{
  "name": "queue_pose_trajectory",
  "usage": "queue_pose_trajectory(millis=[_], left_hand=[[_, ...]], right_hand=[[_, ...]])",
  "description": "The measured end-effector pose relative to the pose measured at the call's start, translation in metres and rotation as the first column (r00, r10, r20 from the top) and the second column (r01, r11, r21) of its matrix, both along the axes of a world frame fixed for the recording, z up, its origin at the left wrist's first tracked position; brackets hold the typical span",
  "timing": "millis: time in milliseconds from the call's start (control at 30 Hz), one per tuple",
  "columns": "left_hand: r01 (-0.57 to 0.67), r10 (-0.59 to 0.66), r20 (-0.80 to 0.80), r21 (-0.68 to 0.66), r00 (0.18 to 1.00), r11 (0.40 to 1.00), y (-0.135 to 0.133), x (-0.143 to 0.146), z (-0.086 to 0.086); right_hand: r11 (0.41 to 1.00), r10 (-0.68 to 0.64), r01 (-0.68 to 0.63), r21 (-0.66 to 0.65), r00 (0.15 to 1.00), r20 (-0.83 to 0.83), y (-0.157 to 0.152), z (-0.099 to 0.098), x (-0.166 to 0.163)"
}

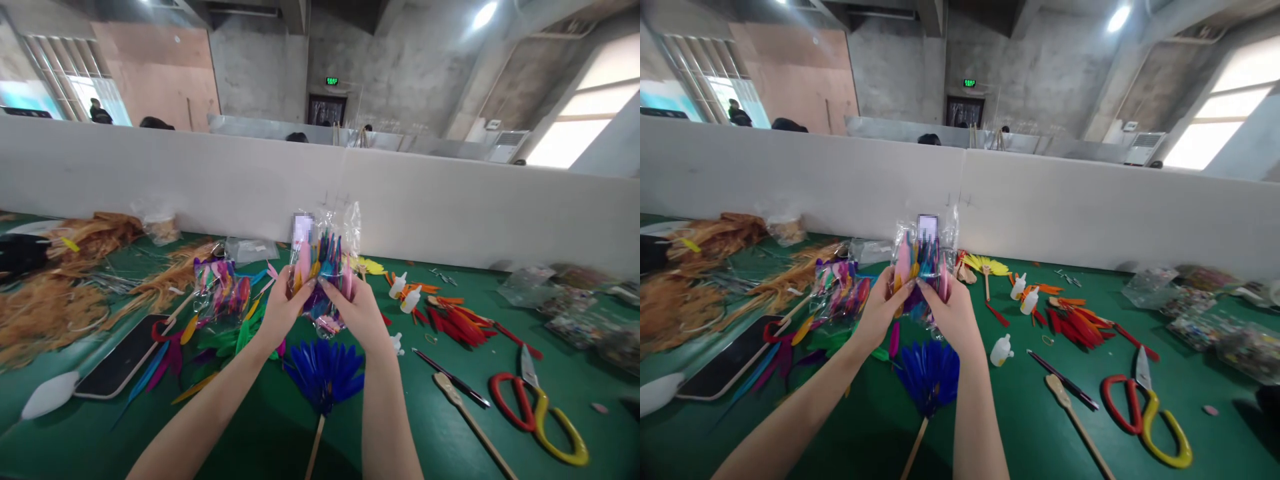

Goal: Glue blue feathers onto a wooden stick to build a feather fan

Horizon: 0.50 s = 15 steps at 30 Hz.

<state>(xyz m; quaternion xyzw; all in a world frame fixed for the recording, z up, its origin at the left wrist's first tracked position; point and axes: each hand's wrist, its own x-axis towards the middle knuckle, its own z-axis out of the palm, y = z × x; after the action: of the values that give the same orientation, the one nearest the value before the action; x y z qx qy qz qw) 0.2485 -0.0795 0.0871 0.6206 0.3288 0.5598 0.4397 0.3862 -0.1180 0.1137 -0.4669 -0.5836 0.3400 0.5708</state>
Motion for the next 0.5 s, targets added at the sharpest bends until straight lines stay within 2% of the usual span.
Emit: queue_pose_trajectory(millis=[67,200,300,433,500], left_hand=[[0.057,-0.057,-0.003,-0.009,0.998,0.998,-0.002,-0.001,0.008],[0.052,-0.044,-0.127,0.056,0.991,0.997,0.002,-0.01,0.019],[0.081,-0.061,-0.212,0.084,0.975,0.993,0.0,-0.018,0.024],[0.192,-0.17,-0.208,0.087,0.963,0.978,-0.004,-0.025,0.028],[0.195,-0.175,-0.207,0.077,0.962,0.978,-0.004,-0.027,0.029]], right_hand=[[0.999,-0.038,0.039,0.018,0.999,-0.023,-0.002,0.002,-0.001],[0.993,-0.116,0.119,0.024,0.988,-0.101,-0.001,0.001,0.002],[0.993,-0.111,0.114,0.012,0.981,-0.16,-0.001,0.001,0.003],[0.996,-0.086,0.085,-0.017,0.987,-0.135,-0.005,0.004,0.004],[0.997,-0.064,0.059,-0.039,0.991,-0.119,-0.008,0.004,0.005]])
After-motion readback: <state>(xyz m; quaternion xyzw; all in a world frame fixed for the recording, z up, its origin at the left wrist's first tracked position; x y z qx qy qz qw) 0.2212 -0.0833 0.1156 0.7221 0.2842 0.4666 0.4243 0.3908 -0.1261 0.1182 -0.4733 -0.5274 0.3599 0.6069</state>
